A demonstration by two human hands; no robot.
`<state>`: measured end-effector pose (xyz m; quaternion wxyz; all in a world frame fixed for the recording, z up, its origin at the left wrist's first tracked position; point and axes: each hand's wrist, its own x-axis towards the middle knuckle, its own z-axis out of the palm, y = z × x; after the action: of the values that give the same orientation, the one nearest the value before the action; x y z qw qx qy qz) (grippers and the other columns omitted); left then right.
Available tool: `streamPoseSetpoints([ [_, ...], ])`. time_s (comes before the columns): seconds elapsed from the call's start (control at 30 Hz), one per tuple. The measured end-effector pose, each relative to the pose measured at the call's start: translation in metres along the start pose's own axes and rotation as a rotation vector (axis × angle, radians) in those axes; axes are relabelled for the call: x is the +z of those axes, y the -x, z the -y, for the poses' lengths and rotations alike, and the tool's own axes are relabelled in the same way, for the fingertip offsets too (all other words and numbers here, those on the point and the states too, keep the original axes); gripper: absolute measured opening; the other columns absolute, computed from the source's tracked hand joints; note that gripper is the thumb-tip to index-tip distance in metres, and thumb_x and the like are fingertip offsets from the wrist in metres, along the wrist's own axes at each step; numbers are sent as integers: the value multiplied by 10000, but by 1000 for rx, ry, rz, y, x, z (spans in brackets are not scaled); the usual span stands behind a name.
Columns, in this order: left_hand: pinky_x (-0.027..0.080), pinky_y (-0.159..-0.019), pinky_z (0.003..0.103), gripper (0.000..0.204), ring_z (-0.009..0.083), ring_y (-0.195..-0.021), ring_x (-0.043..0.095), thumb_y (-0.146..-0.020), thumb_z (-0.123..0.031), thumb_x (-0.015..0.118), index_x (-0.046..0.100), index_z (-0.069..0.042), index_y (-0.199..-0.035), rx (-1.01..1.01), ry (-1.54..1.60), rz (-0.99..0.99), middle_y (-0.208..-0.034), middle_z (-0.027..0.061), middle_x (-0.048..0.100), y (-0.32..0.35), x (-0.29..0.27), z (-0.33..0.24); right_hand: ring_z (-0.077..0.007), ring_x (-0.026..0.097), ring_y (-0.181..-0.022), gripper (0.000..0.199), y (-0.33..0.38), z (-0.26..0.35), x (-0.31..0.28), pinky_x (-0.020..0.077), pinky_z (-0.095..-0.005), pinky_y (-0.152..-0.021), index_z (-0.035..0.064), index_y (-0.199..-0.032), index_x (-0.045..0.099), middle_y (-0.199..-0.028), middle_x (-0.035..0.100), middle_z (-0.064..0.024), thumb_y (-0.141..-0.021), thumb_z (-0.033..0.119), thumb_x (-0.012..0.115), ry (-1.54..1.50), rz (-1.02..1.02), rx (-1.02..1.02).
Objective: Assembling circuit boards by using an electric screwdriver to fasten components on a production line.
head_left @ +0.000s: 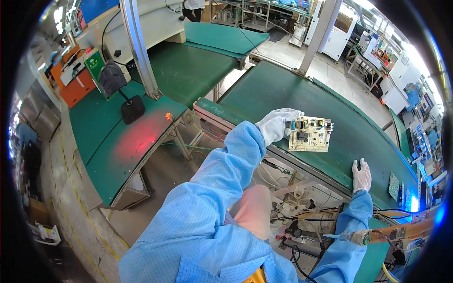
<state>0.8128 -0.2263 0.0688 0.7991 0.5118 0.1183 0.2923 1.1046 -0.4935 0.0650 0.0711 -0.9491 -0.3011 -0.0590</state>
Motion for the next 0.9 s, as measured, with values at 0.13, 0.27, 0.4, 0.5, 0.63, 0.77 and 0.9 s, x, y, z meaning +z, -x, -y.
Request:
streamPoseSetpoints([
  [0.13,436,-559,194,272,44,-739,560,-963,-267,585,653,-56,-1121,-36,18,17,-1006,3,660,0,-6,0,-271,377,-1367,628,0,3,0,275,-345,-1145,54,-1408,448,-1441,452,-158,-954,487,435,-11,3,-17],
  [0.27,434,-560,193,278,39,-733,552,-963,-270,582,655,-57,-1126,175,-191,11,-1013,-2,657,-7,-15,14,-274,380,-1364,604,-4,2,6,281,-347,-1143,63,-1402,457,-1436,457,-157,-960,473,434,-14,6,-13],
  [0.4,449,-581,197,284,43,-759,562,-963,-260,579,653,-48,-1137,-1,-21,46,-1020,3,653,-8,-7,6,-265,361,-1377,583,-25,-49,38,285,-342,-1144,80,-1419,434,-1454,435,-152,-971,453,425,92,-43,-194],
  [0.5,458,-594,199,286,45,-774,568,-961,-259,581,653,-47,-1139,0,-16,45,-1017,2,652,-5,-12,8,-253,338,-1391,576,-20,-53,35,280,-332,-1149,84,-1436,403,-1477,403,-145,-981,437,418,411,-2,-497],
  [0.63,468,-607,201,282,51,-797,580,-962,-254,579,652,-47,-1139,6,-23,34,-1018,2,651,-4,-13,10,-241,322,-1400,581,-17,-44,32,269,-321,-1155,79,-1450,372,-1496,378,-128,-988,429,411,465,19,-491],
  [0.77,475,-627,202,272,63,-817,590,-964,-247,576,653,-46,-1130,232,-223,66,-1032,10,650,-8,-18,15,-243,348,-1384,562,-25,-43,45,272,-324,-1152,60,-1415,427,-1468,422,-123,-987,424,417,112,-36,-285],
  [0.9,495,-676,223,272,94,-876,605,-965,-230,568,642,-33,-1137,135,-105,91,-1072,37,643,-17,-6,11,-247,375,-1367,539,-28,-54,30,283,-330,-1142,49,-1371,488,-1433,469,-121,-987,421,417,14,-61,-198],
])
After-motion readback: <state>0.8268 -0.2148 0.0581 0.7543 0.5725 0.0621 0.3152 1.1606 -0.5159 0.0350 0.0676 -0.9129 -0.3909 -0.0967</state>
